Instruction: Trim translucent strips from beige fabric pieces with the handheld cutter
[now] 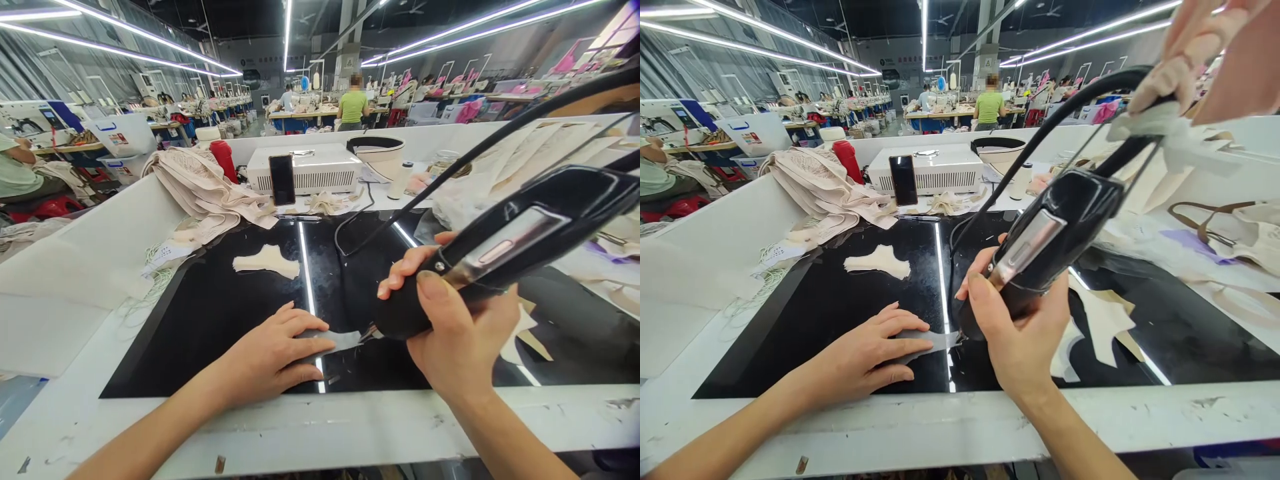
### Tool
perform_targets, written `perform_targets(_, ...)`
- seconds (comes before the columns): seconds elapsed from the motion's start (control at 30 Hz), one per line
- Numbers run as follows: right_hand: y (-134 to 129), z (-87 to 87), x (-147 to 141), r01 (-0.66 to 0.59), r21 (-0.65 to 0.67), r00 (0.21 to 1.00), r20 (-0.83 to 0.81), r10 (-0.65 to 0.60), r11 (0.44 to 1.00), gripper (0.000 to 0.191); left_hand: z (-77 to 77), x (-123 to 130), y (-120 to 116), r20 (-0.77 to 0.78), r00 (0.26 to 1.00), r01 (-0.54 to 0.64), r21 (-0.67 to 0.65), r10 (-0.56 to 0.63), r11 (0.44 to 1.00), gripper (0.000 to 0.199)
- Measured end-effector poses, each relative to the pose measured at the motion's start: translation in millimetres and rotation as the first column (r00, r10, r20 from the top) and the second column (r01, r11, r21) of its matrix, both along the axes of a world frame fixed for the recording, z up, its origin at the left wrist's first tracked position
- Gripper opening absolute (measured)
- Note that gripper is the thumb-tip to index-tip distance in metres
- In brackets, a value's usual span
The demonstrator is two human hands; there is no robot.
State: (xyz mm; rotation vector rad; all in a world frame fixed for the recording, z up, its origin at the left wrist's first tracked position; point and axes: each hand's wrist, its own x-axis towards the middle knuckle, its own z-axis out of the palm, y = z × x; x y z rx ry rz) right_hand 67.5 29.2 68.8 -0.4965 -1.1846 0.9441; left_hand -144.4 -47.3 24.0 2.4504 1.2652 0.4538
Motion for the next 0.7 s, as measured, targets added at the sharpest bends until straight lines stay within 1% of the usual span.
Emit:
perform_targets(0.2, -4, -2.8, -1, -0.051, 0.012, 0.999, 0.009, 0.050, 0.999, 0.033, -0.6, -1, 0, -0.004, 1.000, 0.004, -0.010, -0.004, 1.000, 0.040)
perform_targets(0.3, -4, -3.5, -1, -0.047, 0.015, 0.999, 0.018, 0.047, 0.999, 0.032, -0.1, -1, 0, 0.001, 1.000, 0.005, 0.004, -0.005, 1.000, 0.039)
perform_targets(0.43, -1, -4.5, -3, -0.040, -0.029, 0.999, 0.008, 0.041, 0.999, 0.038, 2.0, -2, -1, -0.009, 1.000, 0.004, 0.006, -0.004, 1.000, 0.038)
perform_targets(0.53, -2, -3.3, -7, -0.024, -0.049, 1.000, -0.014, 0.023, 0.999, 0.038, -1.6, -5, -1, 0.006, 1.000, -0.015, 0.025, 0.015, 1.000, 0.037)
perform_targets(0.57, -3, -2.7, -7, -0.028, -0.047, 1.000, -0.010, 0.028, 0.999, 0.036, -4.9, -7, 0, 0.024, 0.999, -0.036, 0.061, 0.035, 0.998, 0.036)
perform_targets(0.6, -4, -2.1, -8, -0.037, -0.038, 0.999, 0.001, 0.037, 0.999, 0.035, -9.2, -9, 1, 0.048, 0.995, -0.093, 0.105, 0.089, 0.990, 0.035)
perform_targets(0.7, -5, 0.1, -7, -0.055, -0.044, 0.997, 0.054, 0.057, 0.998, 0.035, -25.7, -17, 9, 0.108, 0.966, -0.252, 0.220, 0.233, 0.942, 0.034)
